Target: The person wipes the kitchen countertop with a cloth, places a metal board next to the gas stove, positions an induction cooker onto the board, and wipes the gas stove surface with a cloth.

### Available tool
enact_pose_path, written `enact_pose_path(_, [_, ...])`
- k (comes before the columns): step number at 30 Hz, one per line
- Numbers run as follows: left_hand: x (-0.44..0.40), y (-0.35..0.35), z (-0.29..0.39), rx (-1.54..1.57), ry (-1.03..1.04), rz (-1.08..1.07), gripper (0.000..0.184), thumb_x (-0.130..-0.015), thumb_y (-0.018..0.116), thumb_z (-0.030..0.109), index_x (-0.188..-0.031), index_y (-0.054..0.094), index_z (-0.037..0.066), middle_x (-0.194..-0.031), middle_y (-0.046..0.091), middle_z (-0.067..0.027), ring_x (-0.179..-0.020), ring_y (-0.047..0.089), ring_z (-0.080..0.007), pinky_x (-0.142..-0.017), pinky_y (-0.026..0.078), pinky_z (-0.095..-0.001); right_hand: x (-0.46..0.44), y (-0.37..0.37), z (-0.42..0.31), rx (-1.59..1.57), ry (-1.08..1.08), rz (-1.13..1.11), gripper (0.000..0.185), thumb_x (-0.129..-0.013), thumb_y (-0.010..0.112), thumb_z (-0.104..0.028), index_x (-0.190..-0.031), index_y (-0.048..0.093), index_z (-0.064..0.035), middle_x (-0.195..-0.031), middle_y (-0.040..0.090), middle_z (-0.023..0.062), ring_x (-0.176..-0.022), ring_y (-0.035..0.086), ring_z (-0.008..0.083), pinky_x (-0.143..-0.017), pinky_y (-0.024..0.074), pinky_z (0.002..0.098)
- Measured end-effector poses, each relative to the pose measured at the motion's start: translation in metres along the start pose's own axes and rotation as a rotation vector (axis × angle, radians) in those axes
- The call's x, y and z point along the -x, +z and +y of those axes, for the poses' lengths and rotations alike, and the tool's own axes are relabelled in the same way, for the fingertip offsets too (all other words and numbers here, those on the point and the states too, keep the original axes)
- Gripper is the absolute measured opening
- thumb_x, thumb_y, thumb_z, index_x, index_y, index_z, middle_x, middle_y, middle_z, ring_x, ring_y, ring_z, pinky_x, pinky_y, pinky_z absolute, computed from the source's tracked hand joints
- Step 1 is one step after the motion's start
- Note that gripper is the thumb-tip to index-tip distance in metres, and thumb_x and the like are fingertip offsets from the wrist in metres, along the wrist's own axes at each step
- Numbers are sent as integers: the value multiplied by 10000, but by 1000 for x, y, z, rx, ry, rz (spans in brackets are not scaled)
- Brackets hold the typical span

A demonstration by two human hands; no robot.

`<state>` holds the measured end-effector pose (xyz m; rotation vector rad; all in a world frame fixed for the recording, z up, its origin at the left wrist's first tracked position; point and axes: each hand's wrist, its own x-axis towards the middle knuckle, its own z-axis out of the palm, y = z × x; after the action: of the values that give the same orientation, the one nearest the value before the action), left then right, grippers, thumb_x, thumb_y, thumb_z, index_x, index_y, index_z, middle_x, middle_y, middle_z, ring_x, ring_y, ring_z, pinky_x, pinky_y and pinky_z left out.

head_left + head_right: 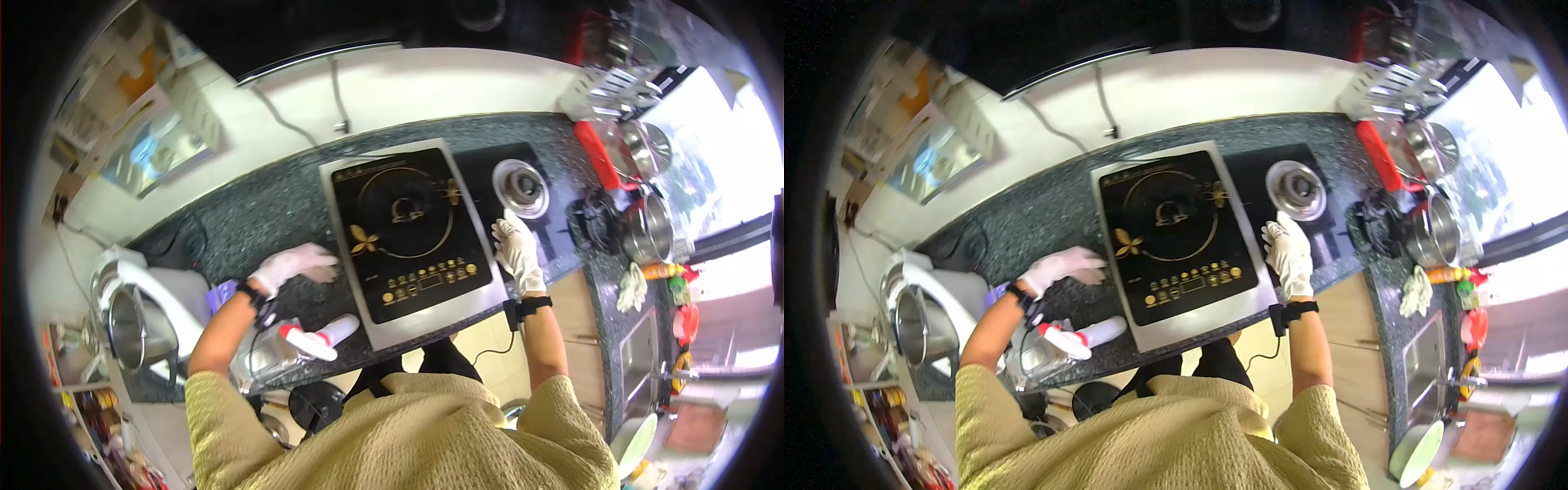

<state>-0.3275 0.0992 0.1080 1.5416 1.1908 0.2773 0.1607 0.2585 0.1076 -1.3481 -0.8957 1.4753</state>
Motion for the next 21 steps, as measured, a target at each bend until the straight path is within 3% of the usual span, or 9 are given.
enact_pose_path(2, [25,-10,5,686,-161,131,367,-976,520,219,-1270,542,1,-1117,648,-181,-996,654,-276,-934,509,-365,4,-33,-4,9,-26,-77,363,-945,555,-157,-1293,565,-54,-1039,652,72,-864,621,157,-725,488,278])
enact_pose_path(3, [31,-21,10,638,-200,147,453,-970,558,328,-1230,548,-43,-1058,673,-201,-909,690,-254,-877,545,-362,-10,-69,13,13,-76,-26,363,-940,553,-145,-1287,567,-39,-1046,653,68,-896,616,154,-766,486,275])
enact_pose_path(6, [69,-47,18,715,-204,266,460,-976,536,348,-1240,553,-29,-1094,668,-179,-970,672,-220,-870,544,-342,-50,-167,63,237,-185,224,348,-930,550,-111,-1253,581,16,-1109,663,80,-1028,610,178,-912,469,281])
enact_pose_path(9, [106,-65,32,690,-142,427,483,-976,531,377,-1261,543,-14,-1119,664,-154,-973,668,-209,-871,539,-340,-30,-177,45,888,-263,248,316,-868,630,-119,-1171,652,-35,-1135,670,154,-1038,638,258,-941,476,332])
enact_pose_path(11, [129,-73,56,655,-130,526,455,-986,525,346,-1267,541,-11,-1125,662,-149,-976,663,-198,-860,539,-321,-14,-156,35,1043,-569,112,291,-813,678,-207,-1066,685,-63,-1015,682,185,-974,649,340,-913,501,374])
enact_pose_path(14, [160,-80,94,484,-87,688,473,-995,500,365,-1291,531,-3,-1156,651,-146,-971,655,-190,-857,528,-319,-30,-144,62,1407,-741,-24,511,-829,637,-299,-1318,524,-202,-1321,542,153,-1181,524,380,-1003,420,489])
enact_pose_path(16, [181,-85,106,406,-74,803,486,-1010,460,373,-1318,515,2,-1181,640,-147,-987,644,-190,-875,511,-323,-31,-125,76,1481,-492,11,610,-832,614,-285,-1414,434,-254,-1474,388,171,-1353,352,406,-1093,267,575])
enact_pose_path(17, [190,-84,118,377,-64,851,489,-1011,450,379,-1316,516,3,-1203,628,-155,-1018,634,-202,-898,497,-324,-38,-125,85,1451,-402,-23,609,-860,568,-264,-1443,395,-235,-1525,303,170,-1408,264,395,-1123,202,581])
enact_pose_path(21, [207,-44,196,214,20,1052,539,-995,467,424,-1321,505,-4,-1220,608,-159,-1047,619,-217,-940,473,-337,-42,-131,91,1497,-560,-40,576,-891,521,-281,-1436,400,-139,-1522,317,158,-1409,274,369,-1132,206,560])
